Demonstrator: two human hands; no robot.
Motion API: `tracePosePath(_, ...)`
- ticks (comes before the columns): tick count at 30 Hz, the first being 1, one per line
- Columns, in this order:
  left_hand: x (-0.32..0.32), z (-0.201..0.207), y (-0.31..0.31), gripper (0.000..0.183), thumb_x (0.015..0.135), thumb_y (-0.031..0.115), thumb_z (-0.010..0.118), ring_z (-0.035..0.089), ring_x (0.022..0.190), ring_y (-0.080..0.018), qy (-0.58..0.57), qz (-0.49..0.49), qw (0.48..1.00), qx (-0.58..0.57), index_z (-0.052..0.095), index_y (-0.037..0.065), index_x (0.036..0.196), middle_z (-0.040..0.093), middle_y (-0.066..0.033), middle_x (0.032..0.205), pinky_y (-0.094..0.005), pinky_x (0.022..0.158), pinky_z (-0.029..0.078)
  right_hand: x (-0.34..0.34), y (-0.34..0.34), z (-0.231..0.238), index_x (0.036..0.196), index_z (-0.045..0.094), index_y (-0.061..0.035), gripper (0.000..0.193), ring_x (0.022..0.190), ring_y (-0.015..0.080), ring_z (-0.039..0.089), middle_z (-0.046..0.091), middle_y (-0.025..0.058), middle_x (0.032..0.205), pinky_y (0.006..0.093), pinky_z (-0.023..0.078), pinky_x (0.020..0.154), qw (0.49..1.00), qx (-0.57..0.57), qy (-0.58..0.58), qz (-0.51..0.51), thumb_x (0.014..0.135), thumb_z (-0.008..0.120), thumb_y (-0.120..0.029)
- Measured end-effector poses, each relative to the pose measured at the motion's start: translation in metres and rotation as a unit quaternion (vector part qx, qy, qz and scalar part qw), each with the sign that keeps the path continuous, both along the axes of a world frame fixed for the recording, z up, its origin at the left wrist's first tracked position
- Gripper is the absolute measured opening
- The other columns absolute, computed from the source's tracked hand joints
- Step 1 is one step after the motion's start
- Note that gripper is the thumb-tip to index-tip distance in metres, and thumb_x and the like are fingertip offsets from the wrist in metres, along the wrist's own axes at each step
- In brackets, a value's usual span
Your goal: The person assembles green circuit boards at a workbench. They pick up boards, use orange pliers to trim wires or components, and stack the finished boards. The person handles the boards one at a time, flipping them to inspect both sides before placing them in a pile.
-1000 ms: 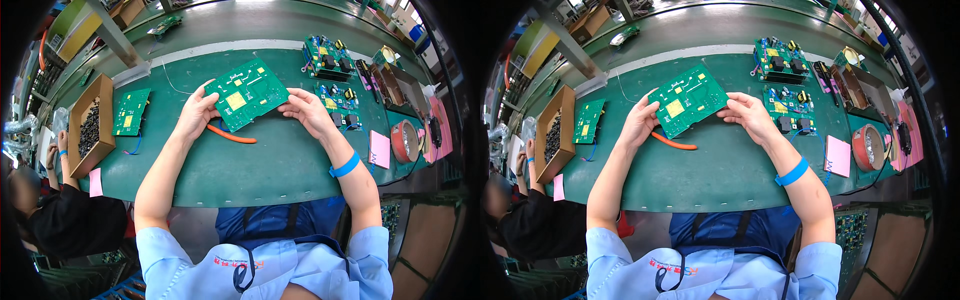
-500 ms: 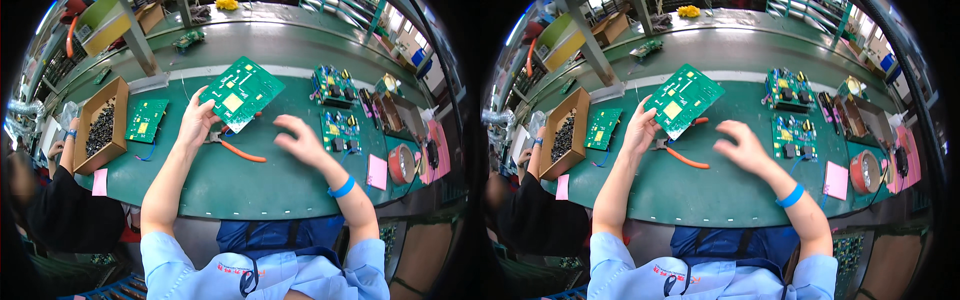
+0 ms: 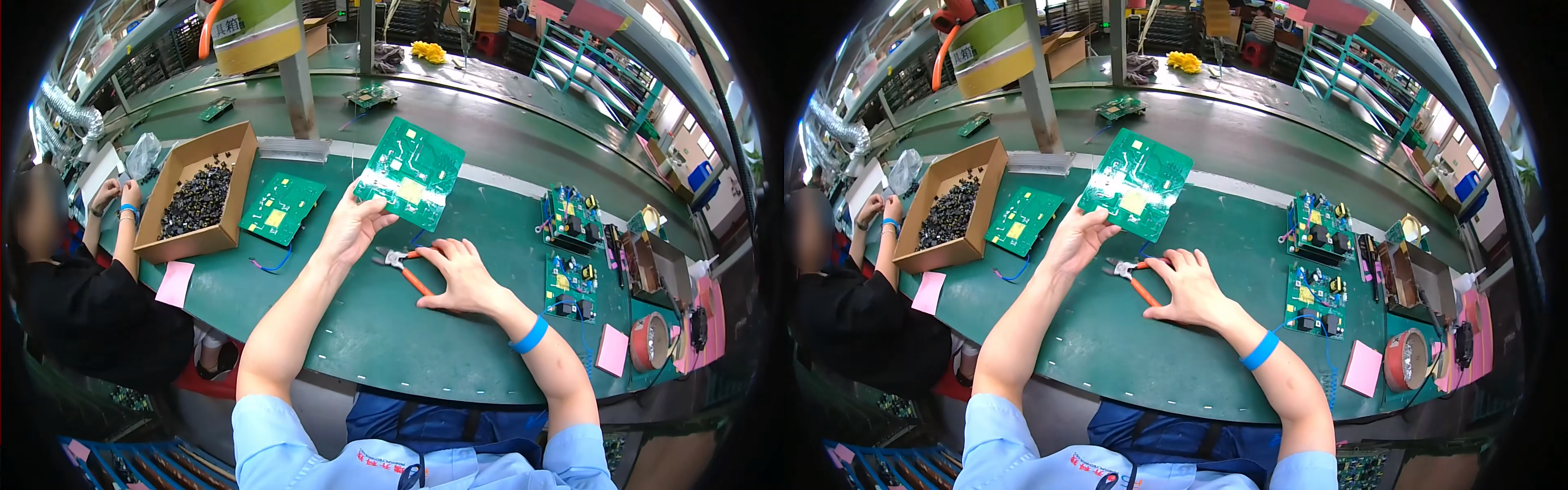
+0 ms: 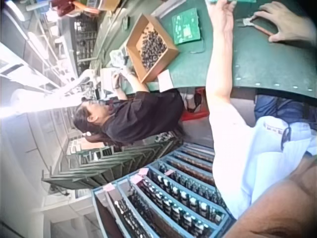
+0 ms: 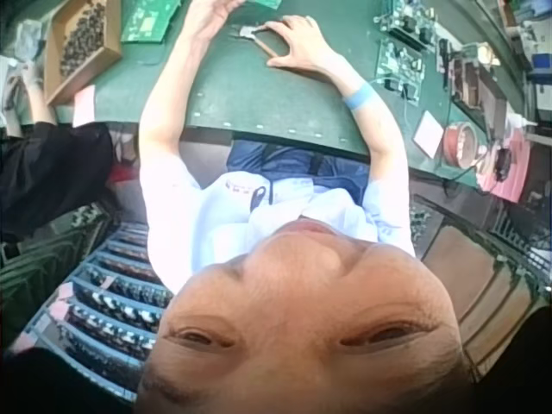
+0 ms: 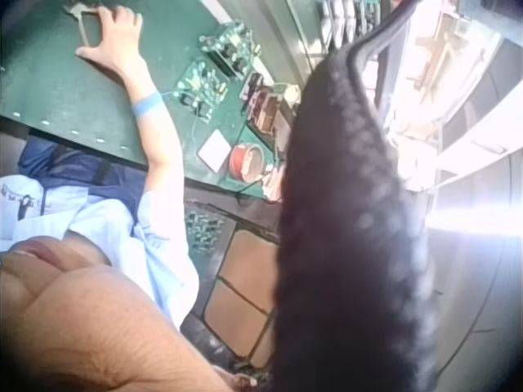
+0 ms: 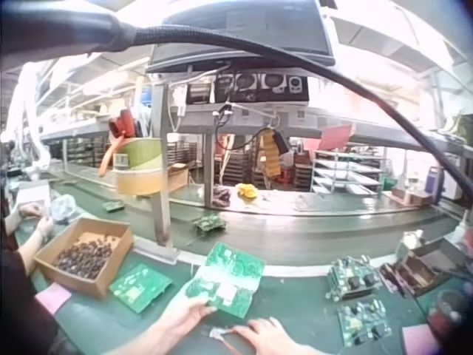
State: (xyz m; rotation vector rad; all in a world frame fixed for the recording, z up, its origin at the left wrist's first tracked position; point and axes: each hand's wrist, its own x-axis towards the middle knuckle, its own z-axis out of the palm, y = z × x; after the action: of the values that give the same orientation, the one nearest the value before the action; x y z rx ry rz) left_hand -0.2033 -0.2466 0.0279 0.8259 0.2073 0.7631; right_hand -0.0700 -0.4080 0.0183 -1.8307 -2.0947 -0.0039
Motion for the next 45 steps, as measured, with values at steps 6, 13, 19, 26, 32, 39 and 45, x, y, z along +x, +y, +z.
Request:
tracePosePath(6,0.001,-0.001,0.000,0.050,0.073,-0.004,0.051,0.054,0.085,-0.0207,0.010,0.021,1.000,-0.007,0.026,0.004,0.116,0.049,-0.0111,0.098,-0.0323,0.071,0.049,-0.012,-0.032,0.013,0.100,0.050,-0.0014,0.050,0.080,0.0262,0.049,0.049,0.0118,0.086,0.0354,0.040,0.072,0.990,0.114,-0.072,0.038,0.055,0.066,-0.017)
tracePosePath(13,0.006,-0.006,-0.001,0.055,0.072,-0.005,0.052,0.055,0.084,-0.0218,0.019,0.043,0.999,-0.008,0.023,0.004,0.117,0.048,-0.0122,0.099,-0.0339,0.071,0.048,-0.010,-0.073,0.034,0.100,0.048,0.0033,0.047,0.078,0.0284,0.050,0.050,0.0152,0.087,0.0336,0.043,0.069,0.965,-0.043,0.258,-0.008,0.058,0.064,-0.010)
tracePosePath(19,0.008,-0.007,-0.006,0.047,0.073,-0.004,0.053,0.054,0.085,-0.0214,0.032,0.040,0.998,-0.022,0.030,0.006,0.113,0.050,-0.0113,0.096,-0.0338,0.072,0.049,0.026,-0.063,0.012,0.098,0.047,-0.0018,0.046,0.087,0.0309,0.046,0.048,0.0150,0.091,0.0365,0.039,0.074,0.966,0.173,0.106,-0.160,0.054,0.059,-0.001)
tracePosePath(26,0.011,-0.001,-0.023,0.032,0.074,-0.003,0.052,0.051,0.088,-0.0202,0.047,0.032,0.998,-0.017,0.042,0.006,0.103,0.051,-0.0073,0.097,-0.0322,0.077,0.046,0.032,-0.059,0.011,0.104,0.045,-0.0054,0.057,0.088,0.0255,0.044,0.046,0.0122,0.090,0.0350,0.032,0.073,0.952,0.211,-0.017,-0.223,0.050,0.065,-0.006)
tracePosePath(32,0.012,-0.001,-0.029,0.036,0.074,-0.002,0.052,0.052,0.087,-0.0218,0.054,0.020,0.998,-0.011,0.037,0.006,0.106,0.049,-0.0094,0.098,-0.0324,0.075,0.047,0.036,-0.057,0.008,0.106,0.047,-0.0049,0.057,0.088,0.0250,0.044,0.046,0.0120,0.090,0.0364,0.032,0.073,0.947,0.218,-0.034,-0.235,0.052,0.066,-0.008)
tracePosePath(39,0.015,-0.005,-0.033,0.039,0.074,-0.001,0.053,0.053,0.086,-0.0224,0.068,0.003,0.998,-0.006,0.034,0.006,0.107,0.048,-0.0104,0.098,-0.0328,0.073,0.048,0.039,-0.057,0.001,0.105,0.048,-0.0055,0.055,0.085,0.0246,0.046,0.047,0.0115,0.088,0.0356,0.034,0.070,0.948,0.218,-0.043,-0.228,0.053,0.066,-0.008)
tracePosePath(45,0.015,-0.008,-0.033,0.046,0.073,-0.001,0.054,0.053,0.087,-0.0225,0.083,-0.002,0.996,0.011,0.030,0.007,0.112,0.048,-0.0101,0.100,-0.0336,0.073,0.048,0.041,-0.059,-0.006,0.100,0.050,-0.0074,0.051,0.077,0.0227,0.048,0.048,0.0092,0.082,0.0335,0.035,0.063,0.960,0.158,-0.019,-0.232,0.052,0.067,-0.007)
